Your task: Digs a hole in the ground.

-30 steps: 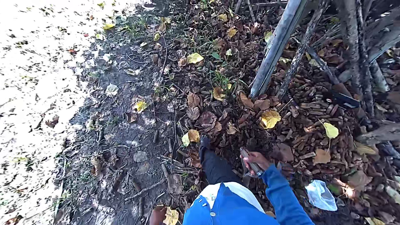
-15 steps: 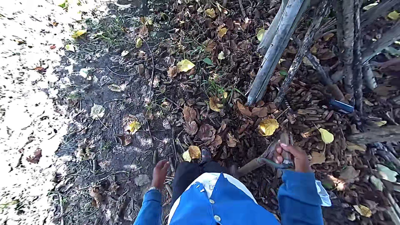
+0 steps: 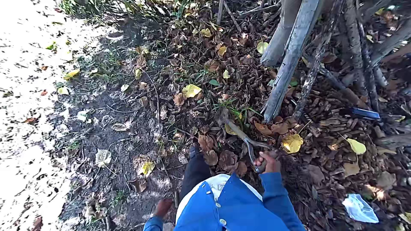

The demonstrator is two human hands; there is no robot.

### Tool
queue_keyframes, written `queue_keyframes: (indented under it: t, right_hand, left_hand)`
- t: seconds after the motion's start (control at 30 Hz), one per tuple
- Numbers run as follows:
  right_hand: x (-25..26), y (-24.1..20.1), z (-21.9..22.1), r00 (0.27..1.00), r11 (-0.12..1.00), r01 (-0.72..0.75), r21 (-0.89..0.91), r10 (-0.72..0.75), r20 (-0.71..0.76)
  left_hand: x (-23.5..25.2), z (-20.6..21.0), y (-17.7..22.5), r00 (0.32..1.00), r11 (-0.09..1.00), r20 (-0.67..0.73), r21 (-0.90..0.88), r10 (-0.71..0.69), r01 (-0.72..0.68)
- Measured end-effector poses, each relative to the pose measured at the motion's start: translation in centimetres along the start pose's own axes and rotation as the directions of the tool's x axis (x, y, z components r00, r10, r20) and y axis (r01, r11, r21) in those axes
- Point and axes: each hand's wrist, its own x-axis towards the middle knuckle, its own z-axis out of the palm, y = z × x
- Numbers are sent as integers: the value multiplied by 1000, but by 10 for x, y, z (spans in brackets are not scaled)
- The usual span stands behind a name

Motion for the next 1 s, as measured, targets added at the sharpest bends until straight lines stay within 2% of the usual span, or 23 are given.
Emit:
queue_keyframes:
  t: [0.07, 0.13, 0.2, 0.27, 0.37, 0.5, 0.67, 0.87, 1.0]
  right_hand:
    - [16, 15, 63, 1000, 991, -9, -131, 10, 9]
    - [29, 7, 121, 1000, 974, 12, -225, -11, 6]
    - [32, -10, 174, 999, 967, 46, -251, -40, 28]
    - [27, -18, 213, 998, 969, 66, -239, -60, 32]
    - [21, -12, 248, 996, 968, 77, -240, -63, 65]
    - [3, 18, 259, 987, 956, 108, -272, -70, 147]
    - [-10, 29, 245, 987, 943, 114, -313, -71, 144]
    - [-24, 55, 205, 993, 957, 92, -275, -69, 90]
    - [-35, 75, 195, 992, 944, 35, -328, 8, 128]
  left_hand:
    - [12, -49, 18, 991, 975, -133, -221, 2, -32]
    - [9, -90, 54, 963, 865, -267, -492, -37, -103]
    - [4, -122, 88, 936, 735, -345, -651, -65, -189]
    - [3, -144, 108, 935, 691, -349, -693, -68, -208]
    - [19, -155, 117, 979, 758, -200, -643, -28, -110]
    - [40, -151, 113, 998, 883, -18, -467, -59, 44]
    - [56, -159, 112, 992, 920, 82, -371, -101, 124]
    - [87, -185, 139, 999, 962, 36, -270, -33, 42]
    - [77, -189, 185, 999, 967, -34, -252, 41, -48]
